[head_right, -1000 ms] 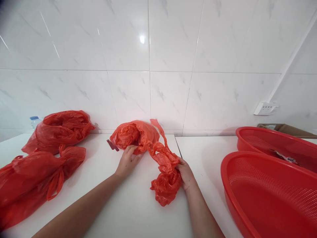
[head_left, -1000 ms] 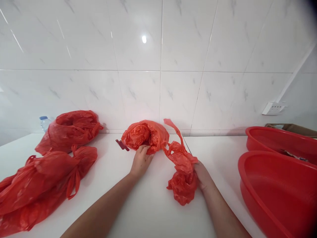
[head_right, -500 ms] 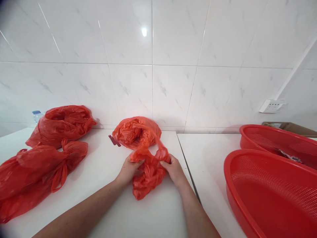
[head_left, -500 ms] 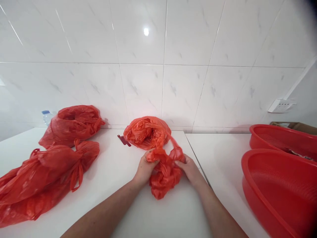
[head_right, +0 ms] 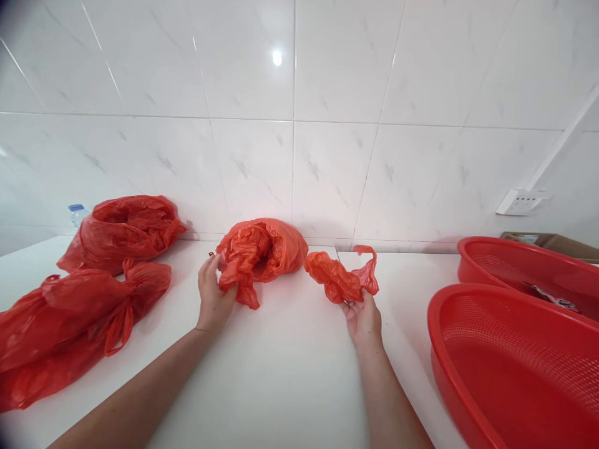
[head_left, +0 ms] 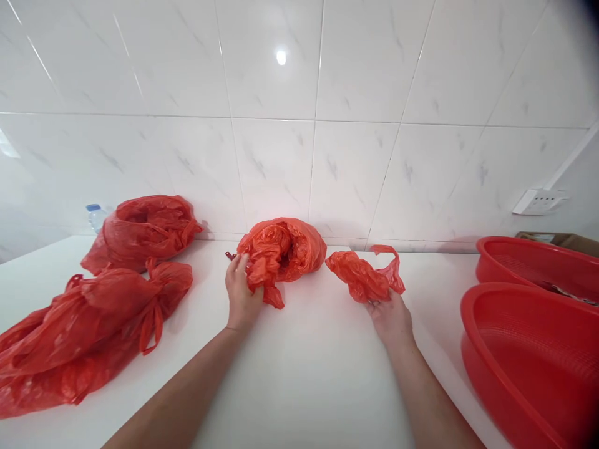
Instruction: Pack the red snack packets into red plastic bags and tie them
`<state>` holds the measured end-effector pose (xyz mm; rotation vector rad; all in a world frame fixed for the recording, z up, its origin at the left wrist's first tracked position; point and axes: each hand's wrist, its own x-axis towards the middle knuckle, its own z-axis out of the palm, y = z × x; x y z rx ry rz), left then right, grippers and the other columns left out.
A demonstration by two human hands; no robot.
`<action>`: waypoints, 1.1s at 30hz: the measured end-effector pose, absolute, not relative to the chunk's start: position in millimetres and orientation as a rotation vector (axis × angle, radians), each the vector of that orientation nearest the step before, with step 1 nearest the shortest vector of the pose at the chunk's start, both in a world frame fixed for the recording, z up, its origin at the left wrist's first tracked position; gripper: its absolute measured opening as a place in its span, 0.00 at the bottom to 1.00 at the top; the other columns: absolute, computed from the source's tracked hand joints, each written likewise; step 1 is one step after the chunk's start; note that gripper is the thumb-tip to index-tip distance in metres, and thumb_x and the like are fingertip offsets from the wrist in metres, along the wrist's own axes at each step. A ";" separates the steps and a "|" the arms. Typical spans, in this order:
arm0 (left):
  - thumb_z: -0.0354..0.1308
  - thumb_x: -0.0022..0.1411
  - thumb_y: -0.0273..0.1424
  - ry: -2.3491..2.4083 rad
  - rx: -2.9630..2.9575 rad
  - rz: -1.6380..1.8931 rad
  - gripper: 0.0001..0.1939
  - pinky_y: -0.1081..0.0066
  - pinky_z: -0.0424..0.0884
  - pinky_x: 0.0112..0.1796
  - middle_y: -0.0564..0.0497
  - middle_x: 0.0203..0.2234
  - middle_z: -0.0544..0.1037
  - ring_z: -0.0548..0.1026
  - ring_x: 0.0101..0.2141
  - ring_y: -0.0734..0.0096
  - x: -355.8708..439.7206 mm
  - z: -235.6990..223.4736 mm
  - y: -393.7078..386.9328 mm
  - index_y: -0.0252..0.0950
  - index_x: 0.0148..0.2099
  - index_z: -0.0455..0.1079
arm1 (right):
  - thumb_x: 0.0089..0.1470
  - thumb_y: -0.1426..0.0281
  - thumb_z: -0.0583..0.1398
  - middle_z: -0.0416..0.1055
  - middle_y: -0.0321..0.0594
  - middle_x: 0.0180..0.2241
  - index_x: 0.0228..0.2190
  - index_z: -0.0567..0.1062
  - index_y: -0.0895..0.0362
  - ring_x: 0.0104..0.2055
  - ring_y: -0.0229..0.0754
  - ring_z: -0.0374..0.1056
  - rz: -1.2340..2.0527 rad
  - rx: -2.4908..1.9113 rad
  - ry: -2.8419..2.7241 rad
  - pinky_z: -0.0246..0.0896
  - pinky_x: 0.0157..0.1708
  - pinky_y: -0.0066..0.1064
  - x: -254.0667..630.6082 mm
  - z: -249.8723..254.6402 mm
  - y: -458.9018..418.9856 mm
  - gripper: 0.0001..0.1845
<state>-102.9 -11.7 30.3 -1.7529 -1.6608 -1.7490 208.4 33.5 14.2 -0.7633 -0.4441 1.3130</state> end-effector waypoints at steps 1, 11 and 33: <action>0.54 0.56 0.23 -1.601 -1.833 -1.544 0.29 0.49 0.54 0.58 0.42 0.63 0.53 0.52 0.62 0.47 -100.0 31.4 -13.8 0.40 0.60 0.60 | 0.43 0.68 0.61 0.75 0.37 0.35 0.32 0.74 0.54 0.38 0.41 0.71 1.311 -0.767 -0.477 0.72 0.37 0.36 207.9 13.8 33.3 0.10; 0.47 0.63 0.35 -1.816 -2.184 -0.566 0.23 0.47 0.57 0.54 0.44 0.62 0.59 0.54 0.61 0.51 -90.2 18.4 21.6 0.43 0.60 0.62 | 0.35 0.74 0.60 0.74 0.36 0.29 0.30 0.75 0.58 0.32 0.41 0.69 1.247 -1.003 -0.970 0.66 0.33 0.31 203.4 10.2 27.4 0.14; 0.57 0.59 0.37 -1.171 -2.462 -0.912 0.34 0.57 0.59 0.54 0.38 0.57 0.65 0.63 0.56 0.55 -29.0 40.6 -29.0 0.35 0.64 0.51 | 0.34 0.74 0.56 0.74 0.32 0.31 0.30 0.74 0.53 0.36 0.41 0.68 0.944 -1.175 -1.212 0.62 0.40 0.31 171.9 29.6 10.1 0.16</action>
